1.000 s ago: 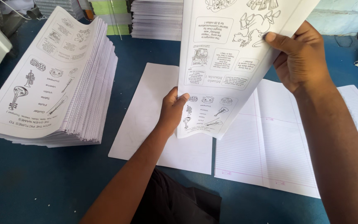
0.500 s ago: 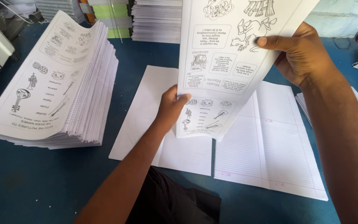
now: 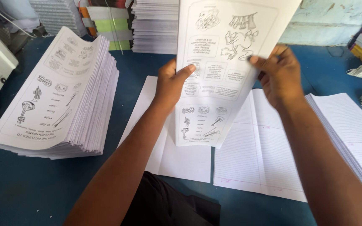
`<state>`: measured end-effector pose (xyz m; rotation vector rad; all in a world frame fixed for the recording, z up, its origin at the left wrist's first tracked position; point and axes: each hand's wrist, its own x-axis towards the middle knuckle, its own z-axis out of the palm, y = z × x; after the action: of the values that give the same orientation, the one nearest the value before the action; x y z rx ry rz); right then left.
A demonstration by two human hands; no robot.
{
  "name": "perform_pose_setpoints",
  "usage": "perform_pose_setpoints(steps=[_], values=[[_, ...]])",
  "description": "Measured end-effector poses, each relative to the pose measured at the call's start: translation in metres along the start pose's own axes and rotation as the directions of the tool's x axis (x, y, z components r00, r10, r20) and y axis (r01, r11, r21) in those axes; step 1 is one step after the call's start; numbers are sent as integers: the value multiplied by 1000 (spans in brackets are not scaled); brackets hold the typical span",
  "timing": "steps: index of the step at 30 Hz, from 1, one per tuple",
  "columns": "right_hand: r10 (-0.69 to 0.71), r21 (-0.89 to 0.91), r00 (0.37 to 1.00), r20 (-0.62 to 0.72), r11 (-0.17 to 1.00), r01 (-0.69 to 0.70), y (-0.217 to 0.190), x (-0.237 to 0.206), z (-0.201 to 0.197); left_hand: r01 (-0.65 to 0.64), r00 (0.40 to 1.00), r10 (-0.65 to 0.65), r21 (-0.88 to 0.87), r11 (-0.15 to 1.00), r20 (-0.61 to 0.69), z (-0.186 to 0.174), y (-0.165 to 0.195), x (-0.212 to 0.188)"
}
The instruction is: The person sits on the floor and assembles notebooks by inserting printed pages into lined paper covers. They repeatedly pick up a printed sheet, fold it, and place it inside a cover, then stack the completed unit on a growing pile.
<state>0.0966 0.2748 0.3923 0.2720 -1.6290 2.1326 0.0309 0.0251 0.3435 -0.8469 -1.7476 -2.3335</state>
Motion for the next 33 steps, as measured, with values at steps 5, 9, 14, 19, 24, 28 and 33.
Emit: perform_pose_setpoints(steps=[5,9,14,19,24,28,33], values=[[134,-127,991,-2,983,-133,12,-12,-7,56,998,-55,43,998,-24,3,3,-1],[294,-257,956,-25,922,-290,4,-22,-5,76,997,-75,17,997,-15,4,9,-1],[309,-287,950,-35,908,-306,-24,-15,1,121,992,-120,57,991,-32,5,15,-2],[293,-198,954,65,941,-276,-58,-5,8,160,987,-160,41,986,-24,7,29,-7],[253,-167,966,62,956,-240,-76,-1,5,205,979,-203,83,975,-31,11,36,-12],[96,-127,991,98,988,-83,-85,12,-2,190,981,-187,64,980,-41,14,37,-13],[-87,-246,992,86,963,106,-88,21,0,144,988,-140,74,987,-66,19,34,-11]])
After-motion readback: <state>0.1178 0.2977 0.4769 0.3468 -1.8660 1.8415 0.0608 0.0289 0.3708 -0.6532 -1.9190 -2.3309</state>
